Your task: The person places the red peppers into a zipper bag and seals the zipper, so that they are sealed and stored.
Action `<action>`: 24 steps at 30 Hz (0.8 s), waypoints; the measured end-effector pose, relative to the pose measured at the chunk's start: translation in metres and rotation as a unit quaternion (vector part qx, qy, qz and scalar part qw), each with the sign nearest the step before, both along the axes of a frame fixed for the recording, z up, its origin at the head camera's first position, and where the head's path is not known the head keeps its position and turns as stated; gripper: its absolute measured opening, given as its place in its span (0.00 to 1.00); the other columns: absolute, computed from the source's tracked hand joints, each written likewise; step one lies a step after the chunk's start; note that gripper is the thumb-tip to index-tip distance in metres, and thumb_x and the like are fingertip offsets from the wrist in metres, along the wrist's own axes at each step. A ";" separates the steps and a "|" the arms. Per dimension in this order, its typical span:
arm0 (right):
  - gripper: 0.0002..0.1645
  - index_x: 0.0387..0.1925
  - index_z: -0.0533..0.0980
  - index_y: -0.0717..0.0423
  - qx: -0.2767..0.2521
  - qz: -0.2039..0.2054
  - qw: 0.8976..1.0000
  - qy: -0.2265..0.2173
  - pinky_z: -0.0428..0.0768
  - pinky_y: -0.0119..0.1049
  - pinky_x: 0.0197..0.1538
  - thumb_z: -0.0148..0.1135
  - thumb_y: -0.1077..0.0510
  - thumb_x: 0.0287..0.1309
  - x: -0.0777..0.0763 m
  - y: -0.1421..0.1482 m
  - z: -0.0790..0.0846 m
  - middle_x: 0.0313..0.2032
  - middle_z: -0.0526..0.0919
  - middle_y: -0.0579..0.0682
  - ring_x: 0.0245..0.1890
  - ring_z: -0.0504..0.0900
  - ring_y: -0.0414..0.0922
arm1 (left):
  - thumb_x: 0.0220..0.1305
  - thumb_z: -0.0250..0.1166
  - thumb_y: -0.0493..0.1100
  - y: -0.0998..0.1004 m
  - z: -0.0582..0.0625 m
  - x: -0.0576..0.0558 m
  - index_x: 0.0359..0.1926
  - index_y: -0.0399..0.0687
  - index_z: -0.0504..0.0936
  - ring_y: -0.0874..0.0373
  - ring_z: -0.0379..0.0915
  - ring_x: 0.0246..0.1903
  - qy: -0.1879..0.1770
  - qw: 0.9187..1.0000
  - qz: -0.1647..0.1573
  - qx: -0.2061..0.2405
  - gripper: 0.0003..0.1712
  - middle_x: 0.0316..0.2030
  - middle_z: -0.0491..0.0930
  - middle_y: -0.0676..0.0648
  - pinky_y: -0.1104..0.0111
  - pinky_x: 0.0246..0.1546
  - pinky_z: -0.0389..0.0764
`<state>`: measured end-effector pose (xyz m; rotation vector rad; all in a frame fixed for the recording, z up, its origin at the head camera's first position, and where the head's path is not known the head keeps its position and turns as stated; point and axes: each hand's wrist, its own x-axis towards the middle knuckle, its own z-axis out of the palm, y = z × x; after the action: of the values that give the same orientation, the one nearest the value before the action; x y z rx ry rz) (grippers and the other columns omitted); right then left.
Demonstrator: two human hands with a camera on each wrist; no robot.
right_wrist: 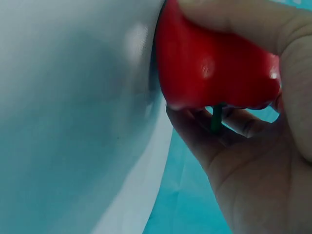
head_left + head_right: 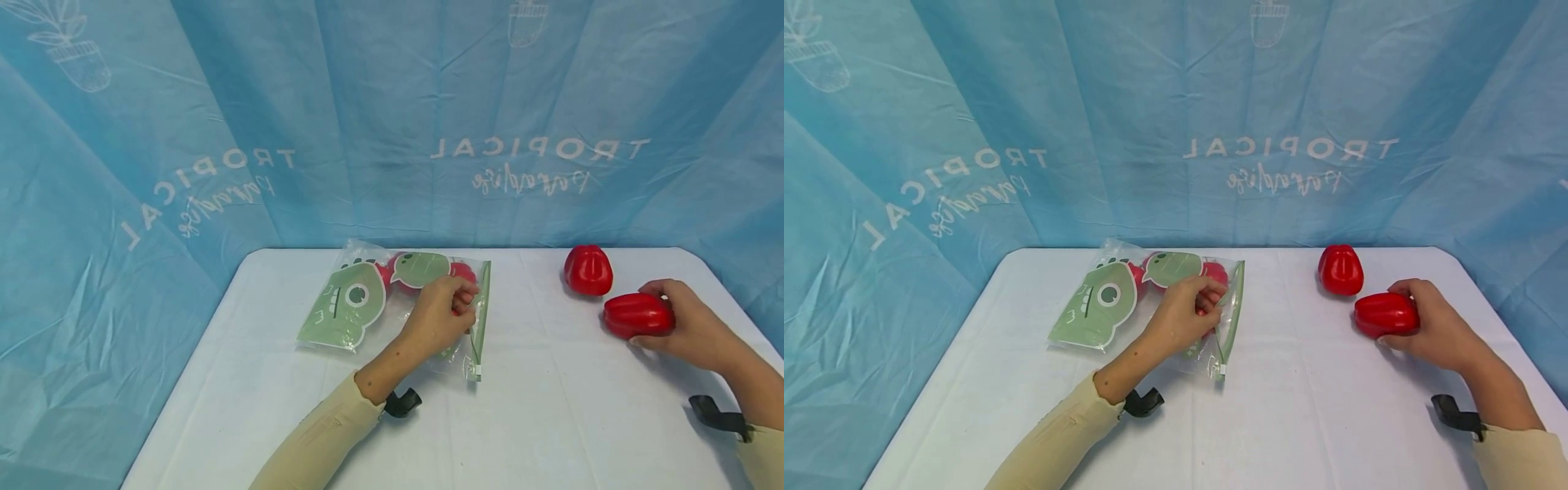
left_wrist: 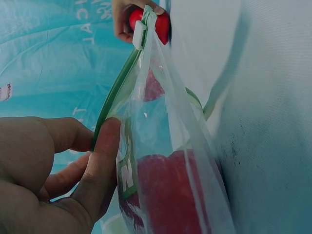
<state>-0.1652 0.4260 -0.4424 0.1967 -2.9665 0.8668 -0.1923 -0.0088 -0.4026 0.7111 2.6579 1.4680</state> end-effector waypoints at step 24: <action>0.67 0.68 0.61 0.64 -0.032 0.066 0.997 0.036 0.82 0.27 0.33 0.94 0.55 0.29 0.012 -0.048 0.020 0.59 0.72 0.63 0.55 0.74 0.64 | 0.65 0.71 0.31 -0.001 0.001 0.001 0.54 0.42 0.85 0.63 0.77 0.36 0.001 1.000 0.001 0.000 0.17 0.41 0.80 0.51 0.78 0.38 0.84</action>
<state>-0.1536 0.3779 -0.4227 0.4159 -2.8813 0.9456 -0.1916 -0.0097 -0.4012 0.7102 2.6598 1.4695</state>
